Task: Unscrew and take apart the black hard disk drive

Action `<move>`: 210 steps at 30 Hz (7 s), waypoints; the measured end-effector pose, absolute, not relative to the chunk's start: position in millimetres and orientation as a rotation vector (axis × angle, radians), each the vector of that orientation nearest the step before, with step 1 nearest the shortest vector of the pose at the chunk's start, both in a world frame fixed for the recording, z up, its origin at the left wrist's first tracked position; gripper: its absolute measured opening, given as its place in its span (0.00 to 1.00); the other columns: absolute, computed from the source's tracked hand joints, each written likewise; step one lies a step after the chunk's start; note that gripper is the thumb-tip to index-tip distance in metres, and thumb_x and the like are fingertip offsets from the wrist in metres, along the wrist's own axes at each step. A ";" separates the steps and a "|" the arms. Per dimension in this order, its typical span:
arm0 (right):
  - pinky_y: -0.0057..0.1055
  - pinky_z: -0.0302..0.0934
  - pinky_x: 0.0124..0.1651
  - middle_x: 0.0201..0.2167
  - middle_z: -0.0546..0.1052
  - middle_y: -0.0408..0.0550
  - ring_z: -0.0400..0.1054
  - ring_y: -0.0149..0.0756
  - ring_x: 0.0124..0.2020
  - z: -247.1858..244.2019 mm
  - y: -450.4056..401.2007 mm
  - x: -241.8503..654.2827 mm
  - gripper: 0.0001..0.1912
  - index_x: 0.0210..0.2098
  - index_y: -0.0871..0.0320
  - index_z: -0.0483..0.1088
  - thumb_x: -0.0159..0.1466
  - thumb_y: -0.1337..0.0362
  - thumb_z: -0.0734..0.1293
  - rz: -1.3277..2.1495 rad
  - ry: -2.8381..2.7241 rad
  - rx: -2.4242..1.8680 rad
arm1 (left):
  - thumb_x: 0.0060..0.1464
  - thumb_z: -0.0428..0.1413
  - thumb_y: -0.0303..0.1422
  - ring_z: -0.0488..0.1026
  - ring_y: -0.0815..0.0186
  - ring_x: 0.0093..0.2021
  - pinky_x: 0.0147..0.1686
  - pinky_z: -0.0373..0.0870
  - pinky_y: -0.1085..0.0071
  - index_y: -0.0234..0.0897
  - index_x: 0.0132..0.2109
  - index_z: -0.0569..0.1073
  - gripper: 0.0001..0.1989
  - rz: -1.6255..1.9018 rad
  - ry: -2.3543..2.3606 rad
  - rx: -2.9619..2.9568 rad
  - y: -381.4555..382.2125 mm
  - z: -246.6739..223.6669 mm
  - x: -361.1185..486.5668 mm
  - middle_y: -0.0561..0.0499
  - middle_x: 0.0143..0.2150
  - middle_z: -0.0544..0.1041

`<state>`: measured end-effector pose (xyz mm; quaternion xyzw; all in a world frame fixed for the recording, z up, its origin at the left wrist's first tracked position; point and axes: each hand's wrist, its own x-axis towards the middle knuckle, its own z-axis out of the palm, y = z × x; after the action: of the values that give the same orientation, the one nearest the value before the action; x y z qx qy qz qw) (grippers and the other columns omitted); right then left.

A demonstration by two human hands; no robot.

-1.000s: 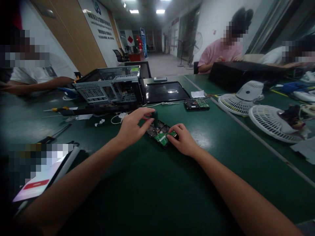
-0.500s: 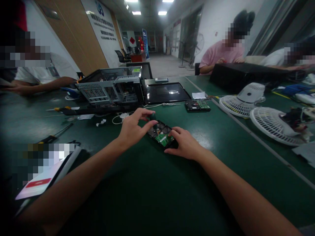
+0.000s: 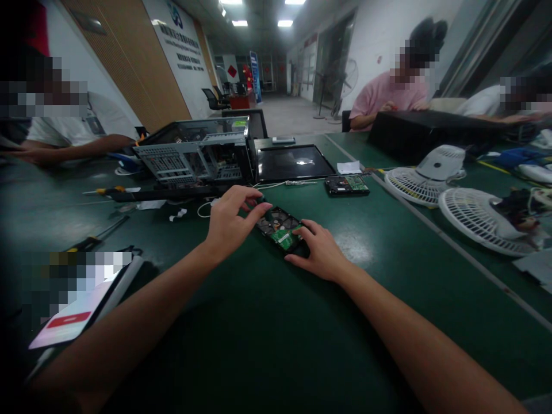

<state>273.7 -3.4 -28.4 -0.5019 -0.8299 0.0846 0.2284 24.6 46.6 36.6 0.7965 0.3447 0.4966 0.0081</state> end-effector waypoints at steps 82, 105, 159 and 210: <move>0.59 0.58 0.66 0.67 0.64 0.61 0.63 0.58 0.66 -31.4 -2.6 273.6 0.32 0.60 0.53 0.66 0.63 0.44 0.71 0.200 -2.320 -1.415 | 0.66 0.59 0.29 0.79 0.63 0.53 0.55 0.79 0.60 0.42 0.56 0.70 0.13 1.541 0.843 2.524 45.5 18.8 30.5 0.48 0.58 0.78; 0.60 0.58 0.66 0.67 0.64 0.61 0.63 0.58 0.66 -31.1 -2.6 274.4 0.32 0.60 0.53 0.66 0.63 0.44 0.71 0.206 -2.316 -1.416 | 0.64 0.63 0.33 0.82 0.65 0.48 0.50 0.83 0.65 0.41 0.54 0.76 0.13 1.827 0.882 2.474 51.1 7.2 29.9 0.50 0.51 0.83; 0.59 0.59 0.66 0.67 0.64 0.61 0.63 0.58 0.66 -30.2 -3.1 273.3 0.32 0.60 0.54 0.67 0.63 0.43 0.71 0.199 -2.318 -1.424 | 0.67 0.52 0.26 0.72 0.60 0.47 0.47 0.76 0.60 0.42 0.64 0.70 0.20 1.480 1.174 2.675 49.5 23.8 24.7 0.44 0.52 0.69; 0.59 0.59 0.66 0.66 0.65 0.61 0.62 0.58 0.66 -28.4 -3.1 273.0 0.32 0.59 0.53 0.66 0.63 0.43 0.70 0.201 -2.319 -1.418 | 0.66 0.59 0.30 0.81 0.62 0.50 0.52 0.81 0.60 0.38 0.57 0.73 0.13 1.676 1.023 2.531 42.7 19.4 30.1 0.46 0.56 0.80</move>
<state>273.0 -3.1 -28.4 -0.5091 -0.8324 0.0721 0.2067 30.1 42.7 19.4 0.7897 0.3192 0.5230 -0.0310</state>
